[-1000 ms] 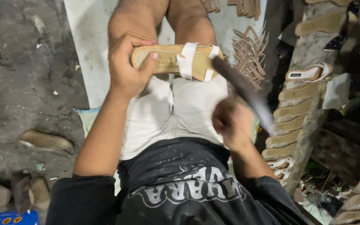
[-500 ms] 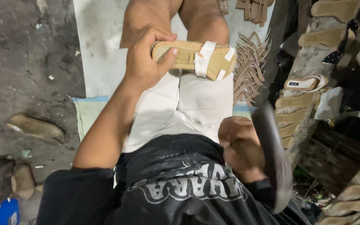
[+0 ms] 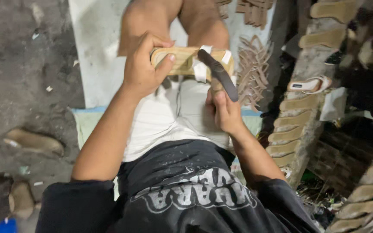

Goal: The person is assembling sandals by attaching white straps to wooden soles. They use a hammer to secure the straps in place and repeat the process for multiple units.

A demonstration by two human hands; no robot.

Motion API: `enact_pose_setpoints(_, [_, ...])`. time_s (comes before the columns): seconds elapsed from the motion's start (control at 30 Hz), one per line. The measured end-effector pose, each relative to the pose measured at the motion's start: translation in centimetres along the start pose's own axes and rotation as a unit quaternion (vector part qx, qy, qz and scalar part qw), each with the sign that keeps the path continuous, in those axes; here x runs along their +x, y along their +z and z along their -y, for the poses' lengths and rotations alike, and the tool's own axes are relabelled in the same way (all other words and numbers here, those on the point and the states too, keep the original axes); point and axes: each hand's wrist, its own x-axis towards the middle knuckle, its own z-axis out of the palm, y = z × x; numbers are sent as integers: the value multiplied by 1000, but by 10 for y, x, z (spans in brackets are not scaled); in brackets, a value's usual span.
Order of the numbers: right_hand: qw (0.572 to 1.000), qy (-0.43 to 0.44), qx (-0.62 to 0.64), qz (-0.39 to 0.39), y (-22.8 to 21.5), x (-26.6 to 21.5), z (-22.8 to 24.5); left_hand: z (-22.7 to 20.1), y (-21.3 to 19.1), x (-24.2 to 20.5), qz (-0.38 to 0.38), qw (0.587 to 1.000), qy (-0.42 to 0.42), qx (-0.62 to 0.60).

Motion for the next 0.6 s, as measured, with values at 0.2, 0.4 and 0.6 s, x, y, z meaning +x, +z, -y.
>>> enact_pose_setpoints(0.2, [958,20,285,-21,-19,-5,25,3,-3,-1,15,1000,-13,24])
enact_pose_setpoints(0.4, [972,159,171,4,-12,17,15,0,0,5,7,999,-32,-16])
enact_pose_setpoints(0.6, [960,64,231,-142,-15,-16,1,11,-1,1,25,999,-32,-37])
